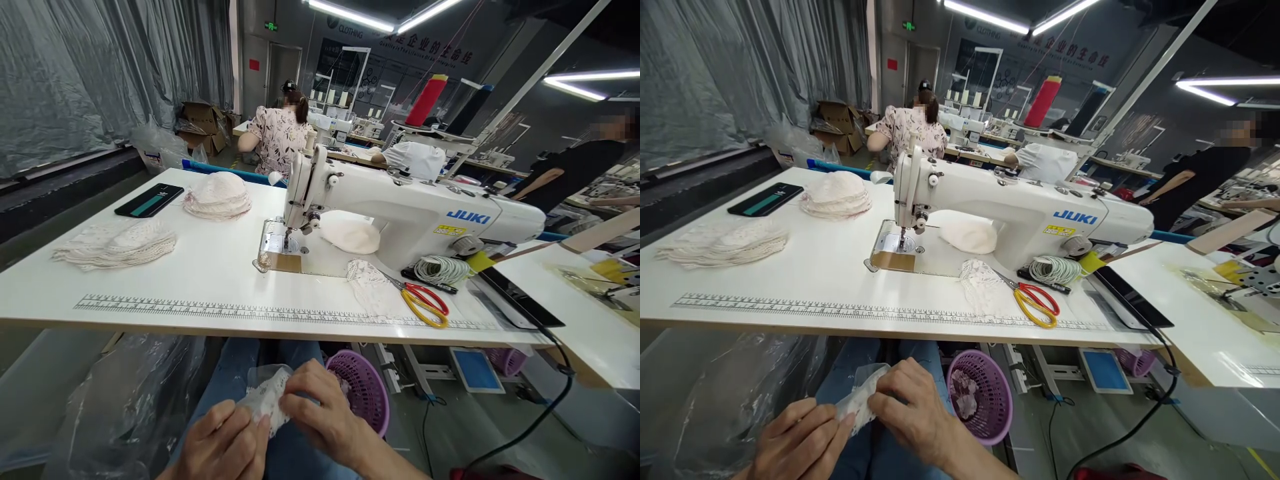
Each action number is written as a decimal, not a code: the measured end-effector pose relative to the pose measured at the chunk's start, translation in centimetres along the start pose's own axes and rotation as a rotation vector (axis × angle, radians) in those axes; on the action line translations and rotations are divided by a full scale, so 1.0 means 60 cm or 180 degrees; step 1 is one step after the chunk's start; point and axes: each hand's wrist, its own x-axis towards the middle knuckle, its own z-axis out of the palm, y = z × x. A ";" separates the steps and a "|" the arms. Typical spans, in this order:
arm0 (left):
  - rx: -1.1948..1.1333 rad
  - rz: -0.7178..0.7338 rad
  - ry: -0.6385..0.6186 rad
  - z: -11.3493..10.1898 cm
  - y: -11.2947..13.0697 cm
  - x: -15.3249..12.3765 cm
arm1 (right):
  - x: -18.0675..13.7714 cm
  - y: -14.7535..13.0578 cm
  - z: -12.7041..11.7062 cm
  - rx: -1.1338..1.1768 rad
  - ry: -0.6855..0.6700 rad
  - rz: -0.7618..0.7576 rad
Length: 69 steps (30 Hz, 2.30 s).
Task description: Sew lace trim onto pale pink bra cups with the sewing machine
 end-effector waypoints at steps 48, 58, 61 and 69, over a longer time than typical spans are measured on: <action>-0.2113 -0.2591 -0.3549 0.092 -0.305 0.255 | 0.216 0.128 -0.045 -0.0482 -0.0408 0.1677; -0.2198 -0.2541 -0.3883 0.247 -0.369 0.220 | 0.176 0.263 -0.095 -0.0772 -0.0698 0.0377; -0.2108 -0.2500 -0.3934 0.252 -0.372 0.224 | 0.181 0.265 -0.092 -0.0846 -0.0819 -0.0114; -0.1051 -0.2176 -0.3272 0.256 -0.390 0.234 | 0.181 0.266 -0.079 -0.1151 -0.0688 -0.0142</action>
